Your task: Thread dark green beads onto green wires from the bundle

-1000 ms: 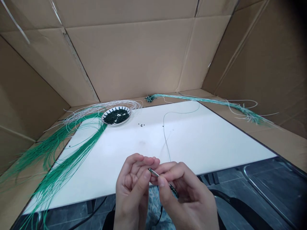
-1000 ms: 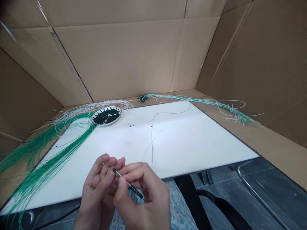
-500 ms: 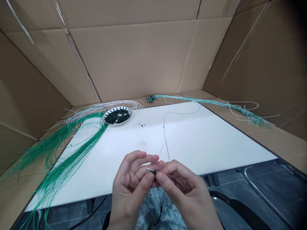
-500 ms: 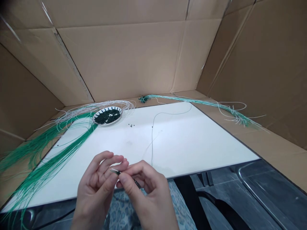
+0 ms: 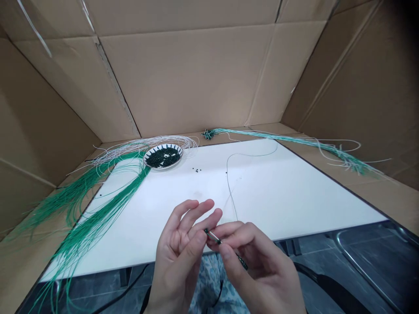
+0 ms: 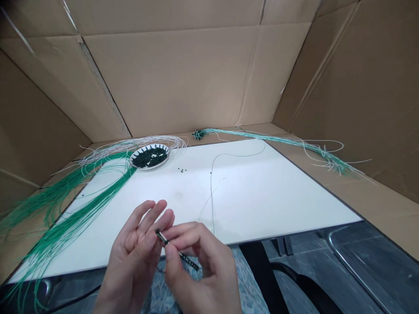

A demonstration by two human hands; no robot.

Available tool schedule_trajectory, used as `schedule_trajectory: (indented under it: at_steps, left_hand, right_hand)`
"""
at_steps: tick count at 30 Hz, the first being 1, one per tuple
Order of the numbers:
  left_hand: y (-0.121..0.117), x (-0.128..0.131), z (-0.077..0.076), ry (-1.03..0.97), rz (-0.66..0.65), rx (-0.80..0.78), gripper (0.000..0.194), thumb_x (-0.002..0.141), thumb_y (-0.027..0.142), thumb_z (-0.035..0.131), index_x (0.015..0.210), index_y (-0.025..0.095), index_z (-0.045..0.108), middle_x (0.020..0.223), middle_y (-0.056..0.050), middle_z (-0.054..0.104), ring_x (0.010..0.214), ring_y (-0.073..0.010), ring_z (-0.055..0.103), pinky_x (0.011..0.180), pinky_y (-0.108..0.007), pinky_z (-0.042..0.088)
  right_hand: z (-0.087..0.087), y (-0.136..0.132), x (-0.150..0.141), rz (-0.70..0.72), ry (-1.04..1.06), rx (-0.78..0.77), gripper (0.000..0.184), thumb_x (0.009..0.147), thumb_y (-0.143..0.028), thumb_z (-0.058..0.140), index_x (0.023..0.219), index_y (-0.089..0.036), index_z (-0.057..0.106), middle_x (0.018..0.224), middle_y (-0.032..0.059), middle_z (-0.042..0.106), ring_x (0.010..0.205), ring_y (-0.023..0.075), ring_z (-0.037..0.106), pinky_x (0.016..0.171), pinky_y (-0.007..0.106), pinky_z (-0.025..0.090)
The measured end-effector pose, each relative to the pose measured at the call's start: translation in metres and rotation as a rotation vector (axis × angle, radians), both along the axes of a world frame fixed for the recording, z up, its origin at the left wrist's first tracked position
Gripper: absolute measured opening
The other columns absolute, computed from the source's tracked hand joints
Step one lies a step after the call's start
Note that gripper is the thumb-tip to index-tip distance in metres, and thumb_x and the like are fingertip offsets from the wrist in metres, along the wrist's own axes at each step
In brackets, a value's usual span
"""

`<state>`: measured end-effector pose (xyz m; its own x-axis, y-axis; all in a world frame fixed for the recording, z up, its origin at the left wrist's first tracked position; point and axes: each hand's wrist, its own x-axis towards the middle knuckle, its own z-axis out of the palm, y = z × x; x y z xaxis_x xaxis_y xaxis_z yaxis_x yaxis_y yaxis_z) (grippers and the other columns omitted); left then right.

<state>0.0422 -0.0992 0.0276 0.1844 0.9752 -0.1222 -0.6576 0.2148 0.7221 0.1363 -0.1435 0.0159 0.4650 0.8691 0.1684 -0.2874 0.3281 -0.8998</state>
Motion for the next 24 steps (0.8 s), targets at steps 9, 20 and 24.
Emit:
schedule_trajectory:
  at_steps: [9,20,24]
  left_hand:
    - [-0.0008,-0.0003,0.0023,-0.008,-0.019,-0.003,0.032,0.067,0.023,0.098,0.095,0.027,0.083,0.102,-0.005,0.085,0.097,-0.0249,0.081,0.083,-0.024,0.064]
    - [-0.0006,-0.0054,-0.0034,0.062,-0.025,0.123,0.030,0.075,0.024,0.094,0.102,0.028,0.080,0.106,0.000,0.085,0.097,-0.0187,0.081,0.085,-0.017,0.062]
    - [-0.0010,-0.0066,-0.0034,0.073,-0.040,0.141,0.031,0.075,0.024,0.093,0.103,0.029,0.080,0.107,0.001,0.085,0.099,-0.0195,0.081,0.086,-0.018,0.062]
  right_hand:
    - [0.0018,-0.0021,-0.0006,-0.044,-0.075,0.029,0.015,0.087,-0.017,0.078,0.075,-0.024,0.074,0.085,0.0016,0.082,0.079,0.0154,0.077,0.073,0.020,0.062]
    - [0.0038,-0.0048,0.0033,-0.068,-0.239,0.050,0.025,0.083,-0.002,0.067,0.076,-0.026,0.073,0.090,-0.0051,0.082,0.083,0.0092,0.077,0.079,0.010,0.058]
    - [0.0008,-0.0047,0.0029,-0.068,-0.244,0.071,0.024,0.084,-0.004,0.068,0.078,-0.027,0.072,0.090,-0.0065,0.082,0.083,0.0088,0.077,0.079,0.010,0.058]
